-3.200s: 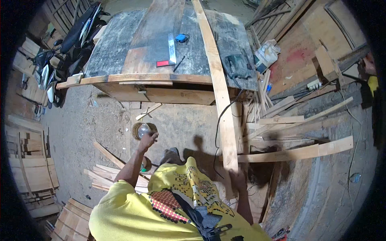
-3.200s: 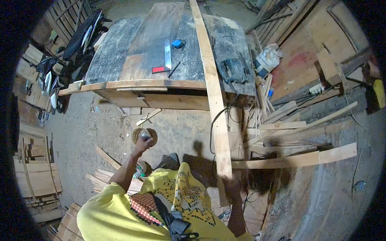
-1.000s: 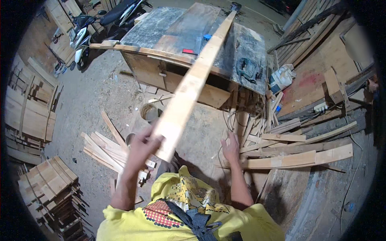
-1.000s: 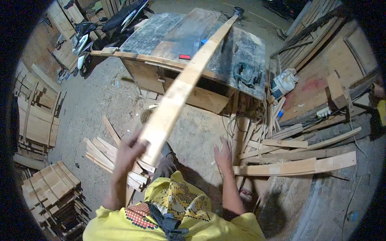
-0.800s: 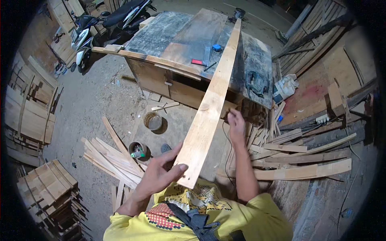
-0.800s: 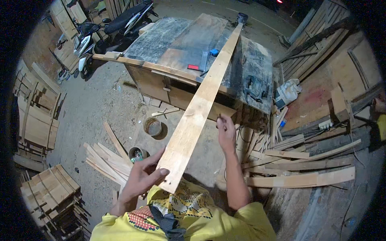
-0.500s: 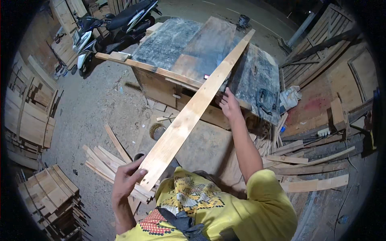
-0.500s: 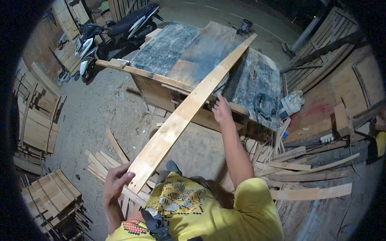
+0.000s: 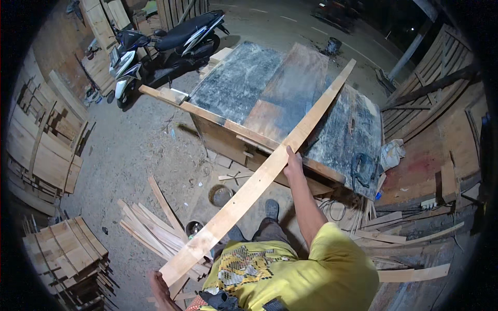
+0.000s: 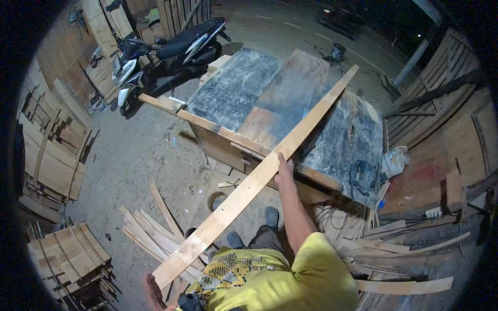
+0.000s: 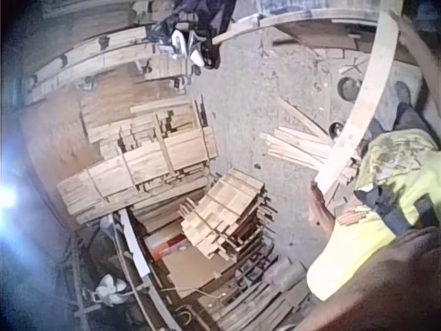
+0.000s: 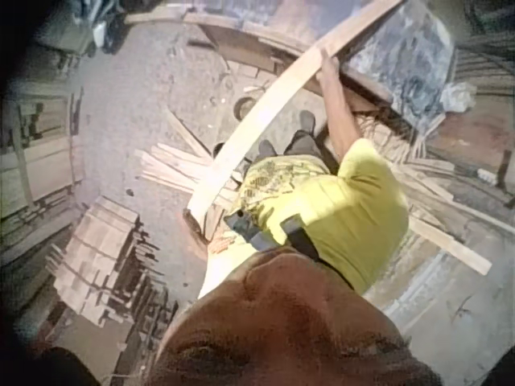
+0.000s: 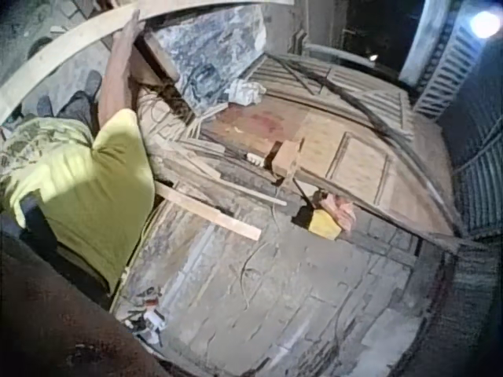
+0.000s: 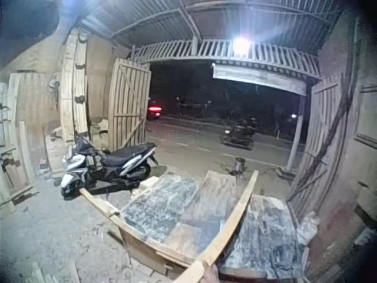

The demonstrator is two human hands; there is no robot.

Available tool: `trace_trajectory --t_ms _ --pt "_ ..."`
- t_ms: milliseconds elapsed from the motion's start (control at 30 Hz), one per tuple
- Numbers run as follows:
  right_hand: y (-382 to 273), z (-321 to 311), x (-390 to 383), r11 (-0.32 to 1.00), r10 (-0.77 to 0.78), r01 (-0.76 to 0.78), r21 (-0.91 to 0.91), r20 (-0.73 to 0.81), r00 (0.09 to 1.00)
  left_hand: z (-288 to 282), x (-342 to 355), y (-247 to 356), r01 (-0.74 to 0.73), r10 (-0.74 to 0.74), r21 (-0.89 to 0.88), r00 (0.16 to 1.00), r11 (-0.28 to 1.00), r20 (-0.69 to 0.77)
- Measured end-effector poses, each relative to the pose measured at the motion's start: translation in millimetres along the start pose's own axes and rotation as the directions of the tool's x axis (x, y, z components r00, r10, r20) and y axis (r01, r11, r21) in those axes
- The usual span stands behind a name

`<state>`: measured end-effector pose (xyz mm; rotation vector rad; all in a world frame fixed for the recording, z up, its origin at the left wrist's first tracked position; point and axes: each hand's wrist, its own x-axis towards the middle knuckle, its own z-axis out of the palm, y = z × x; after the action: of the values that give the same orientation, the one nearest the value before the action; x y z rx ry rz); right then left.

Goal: Cutting a wooden board with a jigsaw after measuring and marking it with a square.

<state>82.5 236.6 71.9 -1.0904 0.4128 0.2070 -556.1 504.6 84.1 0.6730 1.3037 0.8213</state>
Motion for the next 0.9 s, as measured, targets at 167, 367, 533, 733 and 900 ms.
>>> trace_trajectory --t_ms 167,367,533,733,900 --pt "2 20 -1 0.999 0.038 -0.042 0.031 0.137 0.99 3 27 4 -0.298 0.293 0.375 0.953 0.878 0.072" --pt "14 43 4 0.98 0.189 -0.16 -0.12 0.295 0.937 15 40 -8 -0.183 0.607 0.9 0.788 0.395 -0.106" --pt "15 59 -6 0.828 0.518 -0.329 -0.454 0.394 0.759 -9 17 -6 0.046 0.67 0.973 0.717 0.227 -0.19" --pt "9 43 35 0.413 0.826 0.127 -0.902 0.429 0.365 90 25 -9 0.242 0.67 0.951 0.676 0.192 -0.307" --pt "-57 -18 106 0.357 0.374 0.577 -0.734 0.679 0.632 324 -8 -98 -0.61 0.741 0.774 0.598 0.172 0.306"
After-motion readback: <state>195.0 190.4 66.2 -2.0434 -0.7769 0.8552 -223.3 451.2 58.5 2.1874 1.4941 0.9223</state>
